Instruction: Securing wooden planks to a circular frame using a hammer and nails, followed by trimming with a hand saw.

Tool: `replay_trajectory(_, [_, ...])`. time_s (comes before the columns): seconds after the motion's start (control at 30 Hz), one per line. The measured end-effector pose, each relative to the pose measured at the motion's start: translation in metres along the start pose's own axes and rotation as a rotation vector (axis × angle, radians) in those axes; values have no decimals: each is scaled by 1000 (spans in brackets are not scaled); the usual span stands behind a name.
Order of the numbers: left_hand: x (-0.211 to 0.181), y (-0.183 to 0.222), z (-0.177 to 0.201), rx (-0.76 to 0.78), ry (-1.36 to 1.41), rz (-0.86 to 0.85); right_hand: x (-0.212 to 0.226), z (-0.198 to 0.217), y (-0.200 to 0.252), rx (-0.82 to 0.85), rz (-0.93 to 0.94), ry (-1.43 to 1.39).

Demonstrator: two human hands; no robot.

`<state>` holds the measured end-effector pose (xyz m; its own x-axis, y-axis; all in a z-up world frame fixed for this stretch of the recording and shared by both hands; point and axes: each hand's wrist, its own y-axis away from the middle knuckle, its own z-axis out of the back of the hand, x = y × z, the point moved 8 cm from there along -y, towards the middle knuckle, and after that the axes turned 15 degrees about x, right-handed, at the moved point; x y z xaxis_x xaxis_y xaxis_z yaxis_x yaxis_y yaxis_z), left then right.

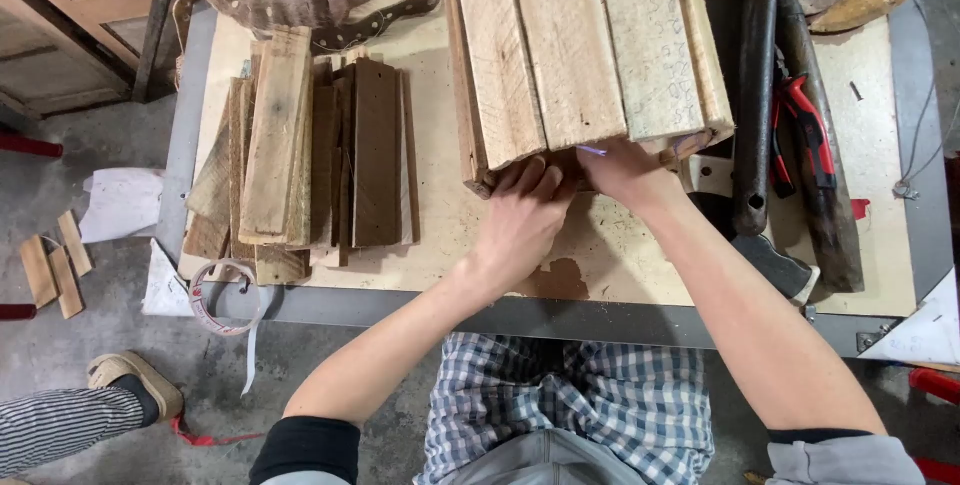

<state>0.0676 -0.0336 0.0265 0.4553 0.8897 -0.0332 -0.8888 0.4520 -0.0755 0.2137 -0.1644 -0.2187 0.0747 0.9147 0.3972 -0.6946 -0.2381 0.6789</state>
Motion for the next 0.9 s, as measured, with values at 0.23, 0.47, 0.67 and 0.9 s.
replay_trajectory(0.23, [-5,-4,20,19,-61,-27,81,45,112,85,15,89])
replay_trajectory(0.47, [-2,-2,8,60,-38,-86,95,51,128,98,-51,-35])
replay_trajectory(0.67, [-3,-7,-2,60,-28,-118,102,50,147,105,-102,-143])
replay_trajectory(0.9, [-6,-10,6,132,-91,-129,115,55,169,98,-180,-297])
